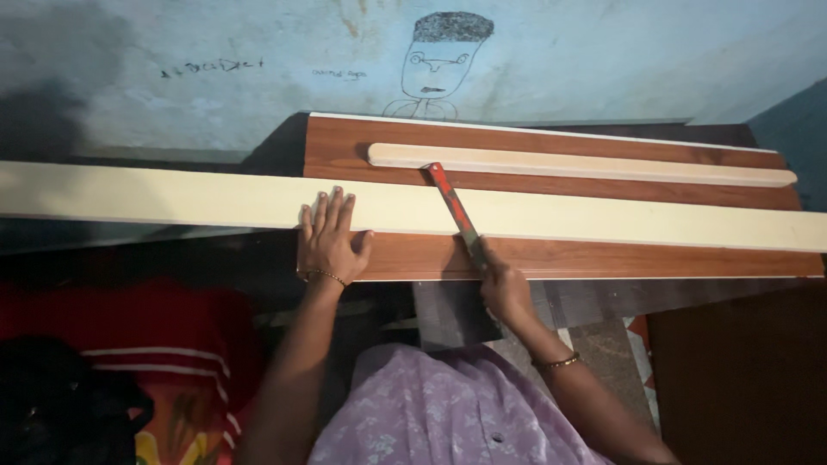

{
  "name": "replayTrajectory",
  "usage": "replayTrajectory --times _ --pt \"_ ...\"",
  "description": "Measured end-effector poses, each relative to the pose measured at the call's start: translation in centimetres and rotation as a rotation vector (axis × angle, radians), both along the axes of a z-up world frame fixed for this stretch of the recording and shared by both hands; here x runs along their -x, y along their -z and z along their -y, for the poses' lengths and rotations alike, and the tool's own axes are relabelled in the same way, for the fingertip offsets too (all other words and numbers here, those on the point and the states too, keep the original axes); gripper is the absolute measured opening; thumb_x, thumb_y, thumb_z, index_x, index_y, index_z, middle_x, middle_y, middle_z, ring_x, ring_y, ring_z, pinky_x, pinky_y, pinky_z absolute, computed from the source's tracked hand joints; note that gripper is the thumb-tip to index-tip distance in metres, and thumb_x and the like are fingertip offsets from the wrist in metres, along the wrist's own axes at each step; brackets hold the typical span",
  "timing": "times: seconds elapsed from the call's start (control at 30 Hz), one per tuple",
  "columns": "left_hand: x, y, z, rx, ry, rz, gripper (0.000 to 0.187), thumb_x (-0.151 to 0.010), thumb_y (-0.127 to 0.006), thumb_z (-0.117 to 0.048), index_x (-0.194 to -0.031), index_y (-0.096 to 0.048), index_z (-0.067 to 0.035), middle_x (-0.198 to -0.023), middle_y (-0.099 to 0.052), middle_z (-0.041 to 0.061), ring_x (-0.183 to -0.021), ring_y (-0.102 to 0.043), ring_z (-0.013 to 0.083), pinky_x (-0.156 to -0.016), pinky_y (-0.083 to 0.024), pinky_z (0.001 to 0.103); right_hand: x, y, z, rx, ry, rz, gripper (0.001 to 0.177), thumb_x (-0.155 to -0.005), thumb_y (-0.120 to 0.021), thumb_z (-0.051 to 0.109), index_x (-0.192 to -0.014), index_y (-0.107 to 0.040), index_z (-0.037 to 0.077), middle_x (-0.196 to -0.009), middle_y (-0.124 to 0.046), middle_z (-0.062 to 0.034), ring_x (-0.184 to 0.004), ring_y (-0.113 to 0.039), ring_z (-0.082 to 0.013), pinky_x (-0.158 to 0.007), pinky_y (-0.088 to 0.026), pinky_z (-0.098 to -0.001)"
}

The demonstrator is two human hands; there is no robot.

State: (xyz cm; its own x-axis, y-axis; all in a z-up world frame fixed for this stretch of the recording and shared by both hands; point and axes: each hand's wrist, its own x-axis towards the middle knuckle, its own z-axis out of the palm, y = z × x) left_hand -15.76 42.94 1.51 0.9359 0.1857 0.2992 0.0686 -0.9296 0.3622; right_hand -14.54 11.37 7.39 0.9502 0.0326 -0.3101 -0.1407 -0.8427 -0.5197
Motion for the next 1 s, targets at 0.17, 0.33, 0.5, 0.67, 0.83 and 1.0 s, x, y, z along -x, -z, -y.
replayTrajectory --times 0.17,0.33,0.5,0.67,0.83,1.0 --pt "1.0 -0.7 -0.3 0.135 -0.019 0.121 0.068 -0.089 -0.056 -0.020 -0.154 -0.042 -0.003 -0.153 -0.049 0.021 -0.148 -0.042 0.0351 -0.128 -0.020 0.052 1.0 1.5 -0.6 0.092 -0.429 0.237 0.060 -0.086 -0.055 0.003 -0.144 -0.059 0.017 -0.086 -0.069 -0.0334 -0.078 -0.071 -0.0489 -0.070 -0.055 -0.0553" --pt "0.7 -0.8 -0.4 0.193 -0.006 0.265 0.070 -0.084 -0.060 -0.008 -0.150 -0.040 0.004 -0.143 -0.057 0.030 -0.138 -0.053 0.0425 -0.124 -0.027 0.054 -0.2 -1.5 -1.7 0.043 -0.377 0.160 0.053 -0.095 -0.052 0.008 -0.146 -0.054 0.019 -0.090 -0.069 -0.0320 -0.078 -0.072 -0.0479 -0.065 -0.056 -0.0551" --pt "0.6 -0.3 -0.2 0.183 -0.018 0.305 0.075 -0.085 -0.062 -0.006 -0.154 -0.033 0.003 -0.144 -0.057 0.029 -0.137 -0.055 0.0417 -0.125 -0.027 0.053 0.2 -2.1 -2.9 -0.042 -0.572 0.290 0.056 -0.092 -0.057 0.009 -0.148 -0.052 0.016 -0.091 -0.071 -0.0315 -0.081 -0.069 -0.0501 -0.067 -0.054 -0.0562" --pt "0.7 -0.5 0.0 0.237 -0.089 0.210 0.081 -0.081 -0.059 -0.003 -0.156 -0.029 0.001 -0.140 -0.059 0.029 -0.123 -0.061 0.0396 -0.127 -0.028 0.055 0.2 -1.7 -4.1 -0.099 -0.600 0.208 0.068 -0.084 -0.052 0.001 -0.149 -0.050 0.017 -0.087 -0.070 -0.0305 -0.076 -0.070 -0.0471 -0.068 -0.055 -0.0559" --pt "0.8 -0.8 0.5 0.460 -0.156 0.085 0.081 -0.088 -0.056 -0.003 -0.161 -0.021 -0.002 -0.108 -0.064 0.024 -0.107 -0.064 0.0413 -0.136 -0.025 0.054 -0.4 -2.0 -6.6 -0.091 -0.587 0.279 0.055 -0.095 -0.053 0.007 -0.149 -0.052 0.019 -0.090 -0.070 -0.0308 -0.075 -0.068 -0.0492 -0.067 -0.054 -0.0571" --pt "1.2 -1.2 0.1 0.257 -0.072 0.295 0.085 -0.078 -0.060 0.000 -0.155 -0.024 0.002 -0.157 -0.036 0.035 -0.145 -0.040 0.0518 -0.122 -0.032 0.053 0.5 -1.0 -7.2 -0.124 -0.713 0.317 0.060 -0.088 -0.055 0.006 -0.147 -0.050 0.015 -0.094 -0.069 -0.0303 -0.069 -0.066 -0.0508 -0.059 -0.051 -0.0593"
